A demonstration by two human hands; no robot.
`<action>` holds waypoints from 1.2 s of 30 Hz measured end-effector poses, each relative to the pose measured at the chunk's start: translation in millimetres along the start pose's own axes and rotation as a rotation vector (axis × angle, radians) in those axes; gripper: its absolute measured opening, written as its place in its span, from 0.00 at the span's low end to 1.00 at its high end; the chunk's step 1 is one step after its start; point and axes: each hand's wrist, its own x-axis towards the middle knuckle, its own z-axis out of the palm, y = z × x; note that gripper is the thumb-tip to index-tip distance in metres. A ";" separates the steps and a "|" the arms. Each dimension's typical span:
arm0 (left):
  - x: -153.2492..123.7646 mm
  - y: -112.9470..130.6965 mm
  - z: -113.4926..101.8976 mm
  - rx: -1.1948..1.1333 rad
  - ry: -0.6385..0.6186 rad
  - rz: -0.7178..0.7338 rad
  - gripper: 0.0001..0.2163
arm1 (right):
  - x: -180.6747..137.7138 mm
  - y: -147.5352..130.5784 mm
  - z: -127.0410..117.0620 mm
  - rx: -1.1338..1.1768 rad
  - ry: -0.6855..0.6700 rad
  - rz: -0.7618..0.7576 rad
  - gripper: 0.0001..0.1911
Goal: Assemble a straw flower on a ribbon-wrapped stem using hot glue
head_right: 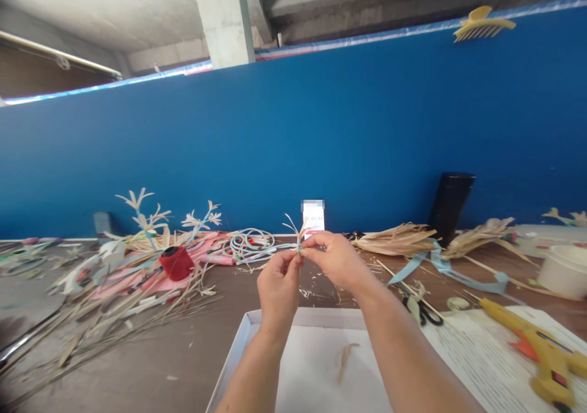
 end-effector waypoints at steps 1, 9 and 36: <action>-0.2 0.1 0.0 0.009 -0.007 0.000 0.07 | 0.4 0.5 -1.3 -0.012 0.000 -0.025 0.07; -0.6 -2.6 0.7 0.016 -0.034 -0.022 0.07 | 0.6 4.2 -6.7 -0.173 0.005 -0.083 0.08; 0.1 -5.7 -1.0 0.208 0.008 -0.028 0.09 | -1.9 1.6 21.6 0.000 0.111 0.086 0.13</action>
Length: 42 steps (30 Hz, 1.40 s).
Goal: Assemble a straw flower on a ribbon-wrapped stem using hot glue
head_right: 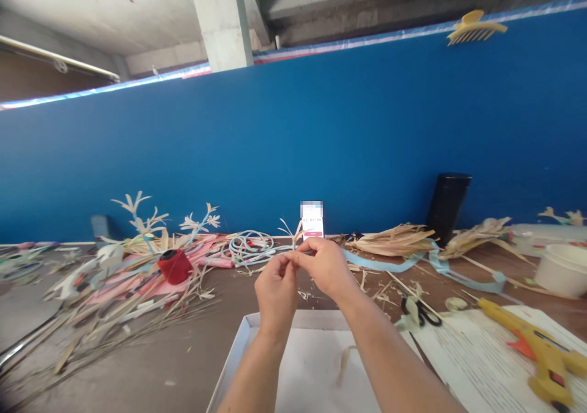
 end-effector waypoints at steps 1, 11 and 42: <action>-0.1 -0.7 0.2 -0.006 0.005 0.000 0.09 | 0.7 1.5 2.1 0.032 0.006 0.008 0.13; 7.9 -3.2 5.3 -0.553 -0.289 -0.208 0.10 | 5.2 4.0 -15.9 0.188 -0.097 0.085 0.14; 11.1 -8.3 -4.5 -0.855 -0.627 -0.565 0.12 | 6.9 10.7 -25.9 0.036 -0.126 0.118 0.14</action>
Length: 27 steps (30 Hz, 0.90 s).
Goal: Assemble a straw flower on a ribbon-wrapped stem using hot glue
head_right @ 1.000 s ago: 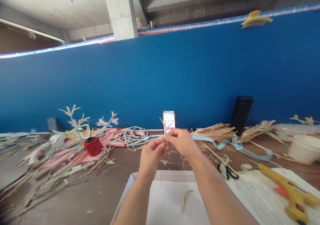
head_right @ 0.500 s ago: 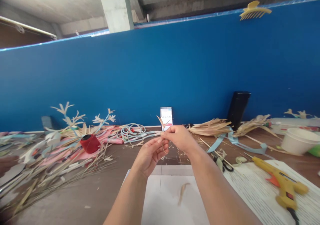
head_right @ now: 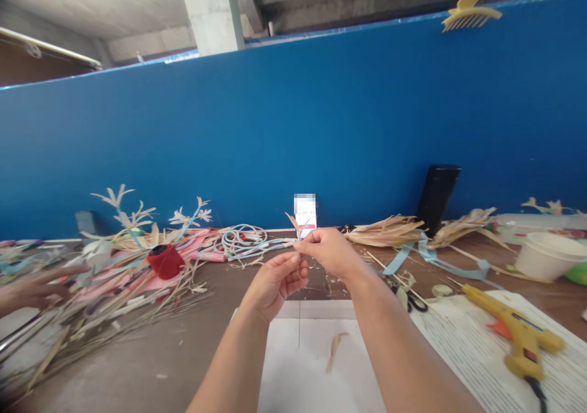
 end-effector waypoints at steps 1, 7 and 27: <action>0.1 -0.3 -0.3 0.004 -0.002 0.003 0.12 | -0.1 -0.1 0.2 0.000 -0.003 0.000 0.14; 0.8 -2.7 -2.8 0.015 0.041 0.019 0.13 | -0.9 -0.5 1.8 -0.013 -0.006 -0.027 0.13; 1.9 -3.5 -1.3 0.025 0.075 0.140 0.12 | -4.3 -8.2 3.5 -0.137 0.001 -0.101 0.13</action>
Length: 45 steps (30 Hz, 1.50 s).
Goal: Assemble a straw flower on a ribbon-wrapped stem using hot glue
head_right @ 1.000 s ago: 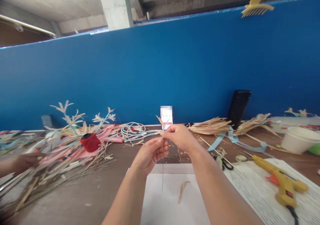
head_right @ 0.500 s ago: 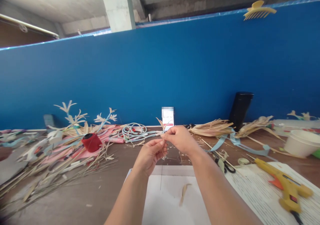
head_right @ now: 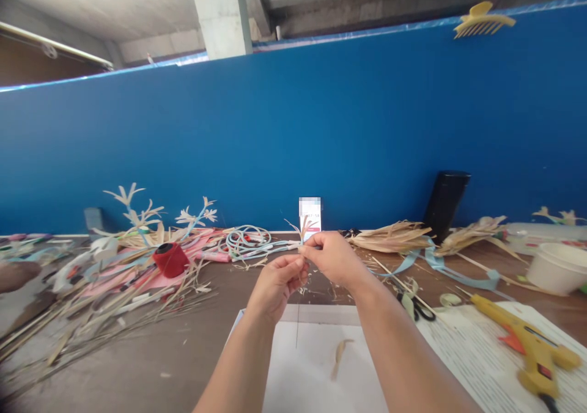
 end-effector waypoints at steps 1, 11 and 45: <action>-0.1 0.1 0.0 -0.003 -0.002 -0.003 0.12 | 0.1 0.0 0.2 -0.004 0.001 -0.005 0.13; -2.2 4.0 -2.3 -0.046 -0.054 -0.064 0.15 | 0.5 -0.3 -2.5 0.018 -0.034 -0.017 0.12; 6.0 -2.5 -0.1 0.111 0.092 0.212 0.13 | 2.4 2.0 1.9 0.147 -0.086 0.091 0.22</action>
